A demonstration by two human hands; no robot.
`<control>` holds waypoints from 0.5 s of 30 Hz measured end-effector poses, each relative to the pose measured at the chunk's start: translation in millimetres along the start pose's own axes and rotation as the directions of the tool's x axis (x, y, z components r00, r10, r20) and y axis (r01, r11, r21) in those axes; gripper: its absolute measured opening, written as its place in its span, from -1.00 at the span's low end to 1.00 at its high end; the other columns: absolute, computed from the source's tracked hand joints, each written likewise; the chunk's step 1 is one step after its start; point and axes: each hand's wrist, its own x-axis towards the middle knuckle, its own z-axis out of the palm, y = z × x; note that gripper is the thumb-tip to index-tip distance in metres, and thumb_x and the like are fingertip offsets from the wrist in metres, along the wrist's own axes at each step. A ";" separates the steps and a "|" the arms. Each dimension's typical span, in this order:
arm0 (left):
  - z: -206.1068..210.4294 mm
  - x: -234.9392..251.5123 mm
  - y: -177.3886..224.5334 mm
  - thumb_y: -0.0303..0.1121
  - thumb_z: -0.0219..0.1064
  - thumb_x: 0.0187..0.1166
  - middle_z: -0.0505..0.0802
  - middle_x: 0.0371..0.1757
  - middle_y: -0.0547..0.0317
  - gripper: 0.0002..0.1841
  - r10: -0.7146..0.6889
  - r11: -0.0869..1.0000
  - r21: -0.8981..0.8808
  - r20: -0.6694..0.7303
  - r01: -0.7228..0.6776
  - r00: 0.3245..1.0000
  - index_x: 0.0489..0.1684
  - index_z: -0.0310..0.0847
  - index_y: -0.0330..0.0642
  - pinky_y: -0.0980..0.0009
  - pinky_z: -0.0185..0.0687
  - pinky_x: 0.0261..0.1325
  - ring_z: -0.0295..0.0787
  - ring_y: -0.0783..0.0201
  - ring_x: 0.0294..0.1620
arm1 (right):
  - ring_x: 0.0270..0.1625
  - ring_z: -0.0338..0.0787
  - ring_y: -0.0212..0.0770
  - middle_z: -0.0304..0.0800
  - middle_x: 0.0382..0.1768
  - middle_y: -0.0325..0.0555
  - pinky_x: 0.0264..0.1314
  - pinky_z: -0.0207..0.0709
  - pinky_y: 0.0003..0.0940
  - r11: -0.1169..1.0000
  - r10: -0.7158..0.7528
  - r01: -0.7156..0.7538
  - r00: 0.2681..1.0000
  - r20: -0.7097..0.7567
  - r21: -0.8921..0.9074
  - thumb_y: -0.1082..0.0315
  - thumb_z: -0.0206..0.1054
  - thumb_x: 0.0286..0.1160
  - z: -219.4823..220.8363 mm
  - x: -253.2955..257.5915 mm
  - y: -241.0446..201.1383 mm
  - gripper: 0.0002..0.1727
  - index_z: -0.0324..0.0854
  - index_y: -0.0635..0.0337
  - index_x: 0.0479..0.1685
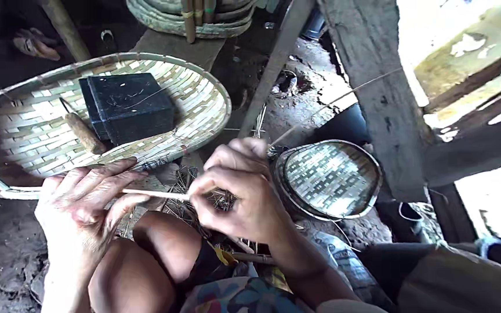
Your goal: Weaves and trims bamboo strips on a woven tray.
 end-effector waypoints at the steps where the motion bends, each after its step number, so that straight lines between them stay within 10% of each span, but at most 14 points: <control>1: 3.1 1.2 1.9 0.09 0.18 0.74 0.91 0.18 -0.05 -0.49 -0.004 0.999 0.047 -0.023 0.005 1.000 -0.03 0.89 -0.17 0.00 0.41 0.14 0.82 0.00 0.02 | -0.29 0.57 -0.28 0.63 -0.53 -0.30 0.19 0.18 -0.07 0.987 0.011 -0.022 0.998 -0.066 -0.159 0.30 0.49 0.15 6.5 -1.6 0.2 -0.96 0.84 -0.04 -0.53; 4: 14.2 3.2 2.8 -0.03 0.28 0.71 0.95 0.10 0.01 -0.61 -0.011 0.989 0.148 -0.087 0.024 0.996 -0.06 0.92 -0.14 -0.03 0.45 0.01 0.86 0.00 -0.13 | -0.27 0.62 -0.10 0.63 -0.51 -0.16 0.13 0.22 0.01 0.880 0.095 -0.193 0.967 -0.237 -0.433 0.30 0.46 0.25 37.3 -0.8 1.7 -0.91 0.78 0.03 -0.53; 10: 14.3 6.2 -3.8 -0.10 0.34 0.69 0.97 -0.08 -0.01 -0.67 0.037 0.995 0.094 -0.116 -0.026 0.993 0.01 0.91 -0.13 0.01 0.51 0.02 0.88 0.05 -0.18 | -0.08 0.69 -0.27 0.75 -0.34 -0.20 0.23 0.35 -0.05 0.940 0.339 -0.277 0.824 -0.453 0.200 0.26 0.28 0.48 44.1 -16.8 -2.6 -0.77 0.83 0.14 -0.31; 15: -13.1 30.8 -0.3 0.07 0.17 0.77 0.92 -0.17 -0.25 -0.52 0.022 0.986 0.157 0.179 -0.051 0.984 0.13 0.86 -0.12 -0.36 0.52 -0.21 0.87 -0.29 -0.23 | -0.20 0.70 -0.15 0.71 -0.49 -0.19 0.07 0.45 -0.05 0.960 0.052 -0.067 0.997 0.064 0.273 0.10 0.35 0.27 85.9 -93.4 -38.9 -0.72 0.79 0.08 -0.58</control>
